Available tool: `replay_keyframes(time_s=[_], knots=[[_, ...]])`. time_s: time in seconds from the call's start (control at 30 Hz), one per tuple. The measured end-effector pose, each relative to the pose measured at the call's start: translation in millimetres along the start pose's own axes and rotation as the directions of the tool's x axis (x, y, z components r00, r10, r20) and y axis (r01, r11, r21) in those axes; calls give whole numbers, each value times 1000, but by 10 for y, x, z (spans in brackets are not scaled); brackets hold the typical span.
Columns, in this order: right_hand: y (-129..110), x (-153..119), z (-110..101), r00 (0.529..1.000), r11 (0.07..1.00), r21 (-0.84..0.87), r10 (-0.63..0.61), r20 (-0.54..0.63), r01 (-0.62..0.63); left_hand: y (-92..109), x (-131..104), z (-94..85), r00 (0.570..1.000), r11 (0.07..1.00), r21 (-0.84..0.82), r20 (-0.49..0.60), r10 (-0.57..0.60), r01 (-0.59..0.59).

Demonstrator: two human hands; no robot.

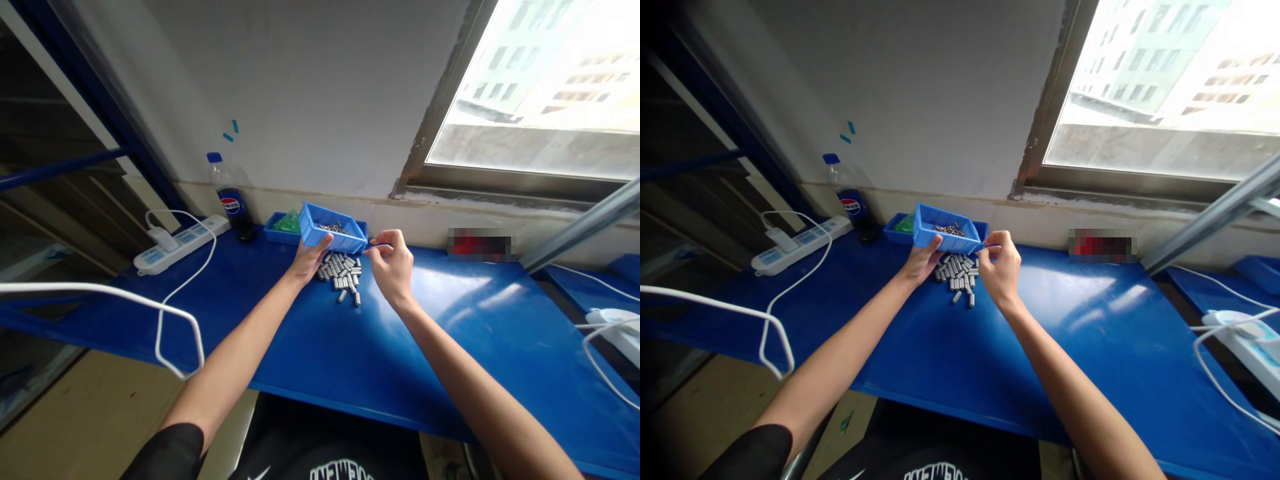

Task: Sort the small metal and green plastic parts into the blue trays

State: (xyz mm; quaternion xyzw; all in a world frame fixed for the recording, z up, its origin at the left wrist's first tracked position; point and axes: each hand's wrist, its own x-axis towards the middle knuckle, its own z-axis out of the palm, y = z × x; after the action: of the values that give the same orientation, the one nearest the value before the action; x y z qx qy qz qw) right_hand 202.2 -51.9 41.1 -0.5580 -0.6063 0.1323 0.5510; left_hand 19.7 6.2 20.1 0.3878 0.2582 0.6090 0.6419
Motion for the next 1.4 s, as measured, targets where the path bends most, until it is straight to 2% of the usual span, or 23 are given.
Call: replay_keyframes(time_s=[0.03,0.17,0.27,0.37,0.47,0.67,0.87,1.1,1.23,1.4], knots=[[74,-6,27,1000,993,-114,21,-16,-23,36,21,-47,1000,1000,9,-12,3,-2],[282,-117,257,983,855,-515,34,182,66,144,77,-197,999,998,61,-34,30,-28],[321,-192,437,970,771,-627,49,237,115,169,95,-259,998,994,102,-47,33,-28],[350,-194,480,966,760,-641,73,247,107,177,105,-292,999,992,122,-46,16,-11],[407,-162,393,968,759,-642,67,243,109,188,113,-321,1000,984,180,-4,2,-2],[484,-140,266,982,734,-679,101,159,35,238,101,-335,992,919,381,102,67,-102],[524,-128,269,981,774,-633,105,163,23,278,35,-213,979,838,530,200,27,-131],[583,-94,263,981,789,-612,70,182,57,316,-5,-58,971,696,689,232,53,-202],[622,-75,279,978,801,-594,59,199,73,362,-1,48,967,663,723,256,7,-196],[623,-66,272,976,812,-579,56,209,77,346,82,106,957,539,797,285,60,-272]])
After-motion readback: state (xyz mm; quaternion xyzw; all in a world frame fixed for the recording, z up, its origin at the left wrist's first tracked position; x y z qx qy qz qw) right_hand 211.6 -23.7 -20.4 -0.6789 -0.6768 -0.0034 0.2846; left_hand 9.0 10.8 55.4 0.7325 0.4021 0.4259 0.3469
